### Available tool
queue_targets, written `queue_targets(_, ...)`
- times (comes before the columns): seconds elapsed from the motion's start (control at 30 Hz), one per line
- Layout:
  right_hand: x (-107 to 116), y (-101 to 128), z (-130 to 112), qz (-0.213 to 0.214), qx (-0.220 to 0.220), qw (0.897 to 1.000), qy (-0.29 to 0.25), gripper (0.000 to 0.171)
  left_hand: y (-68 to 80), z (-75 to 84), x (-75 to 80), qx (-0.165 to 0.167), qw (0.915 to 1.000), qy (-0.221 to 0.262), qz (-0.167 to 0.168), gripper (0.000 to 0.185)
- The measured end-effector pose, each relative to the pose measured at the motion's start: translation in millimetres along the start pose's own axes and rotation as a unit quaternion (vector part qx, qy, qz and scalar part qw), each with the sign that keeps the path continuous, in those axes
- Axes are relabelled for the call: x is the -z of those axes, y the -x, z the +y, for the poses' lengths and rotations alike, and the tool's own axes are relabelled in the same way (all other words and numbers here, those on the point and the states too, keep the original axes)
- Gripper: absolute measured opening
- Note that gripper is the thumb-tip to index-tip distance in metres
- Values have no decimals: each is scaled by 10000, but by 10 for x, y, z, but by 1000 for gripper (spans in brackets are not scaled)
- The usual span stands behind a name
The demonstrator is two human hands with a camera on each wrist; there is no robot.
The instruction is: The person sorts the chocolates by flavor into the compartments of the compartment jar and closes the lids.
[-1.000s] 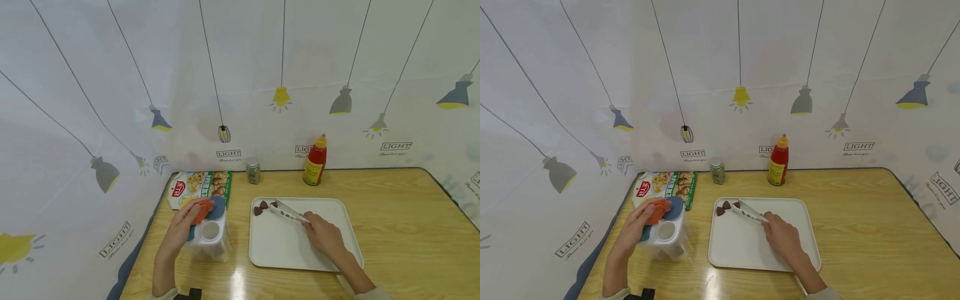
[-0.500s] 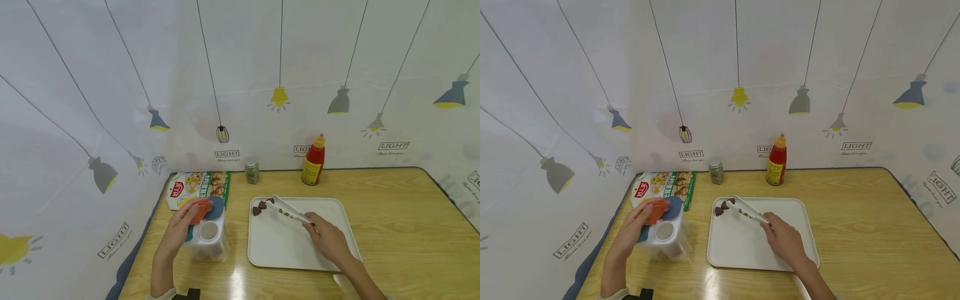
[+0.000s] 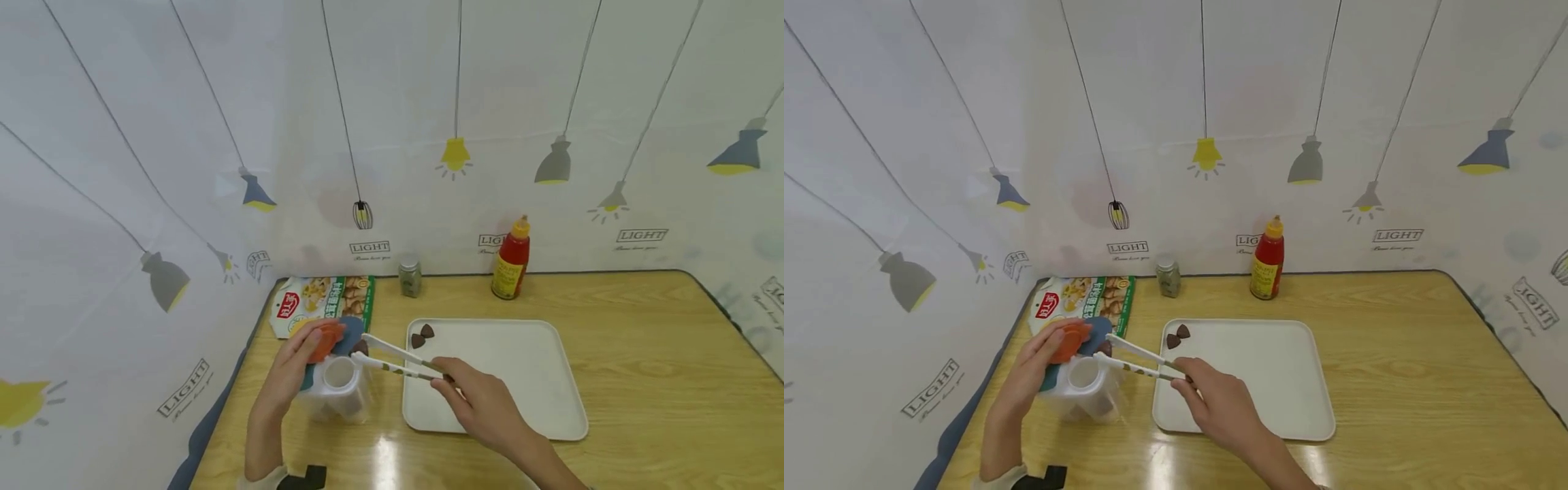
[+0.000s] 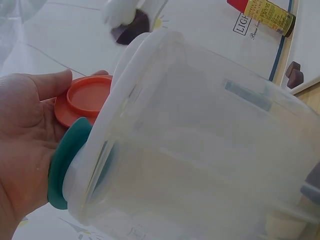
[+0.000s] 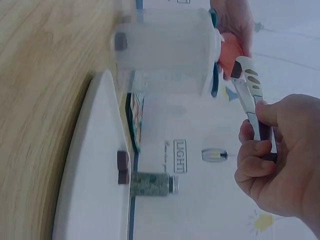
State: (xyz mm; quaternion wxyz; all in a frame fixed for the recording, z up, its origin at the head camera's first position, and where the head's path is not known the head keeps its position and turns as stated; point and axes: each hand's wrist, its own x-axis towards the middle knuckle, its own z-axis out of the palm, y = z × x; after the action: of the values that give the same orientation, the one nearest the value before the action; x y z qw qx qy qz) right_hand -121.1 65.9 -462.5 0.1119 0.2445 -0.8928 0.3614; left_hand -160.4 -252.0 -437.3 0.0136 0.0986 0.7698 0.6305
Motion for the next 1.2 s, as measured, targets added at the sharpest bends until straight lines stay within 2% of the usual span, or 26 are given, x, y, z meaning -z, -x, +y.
queue_targets(0.23,-219,-87,-160,-249,590,9974,326,25,6,-2,-17,18,9997,224,-83,46)
queue_targets(0.33,-257,-79,-201,-342,678,9961,460,25,32,-9,-23,114,9996,223,-100,47)
queue_targets(0.57,-237,-90,-251,-322,539,9968,496,27,38,-25,-17,-81,9995,260,-158,45)
queue_targets(0.87,-255,-47,-251,-548,108,9984,9,30,78,-45,-7,76,9994,316,-145,47)
queue_targets(1.2,-209,-105,-187,-431,123,9985,-318,29,-10,-23,-6,-110,9996,223,-125,46)
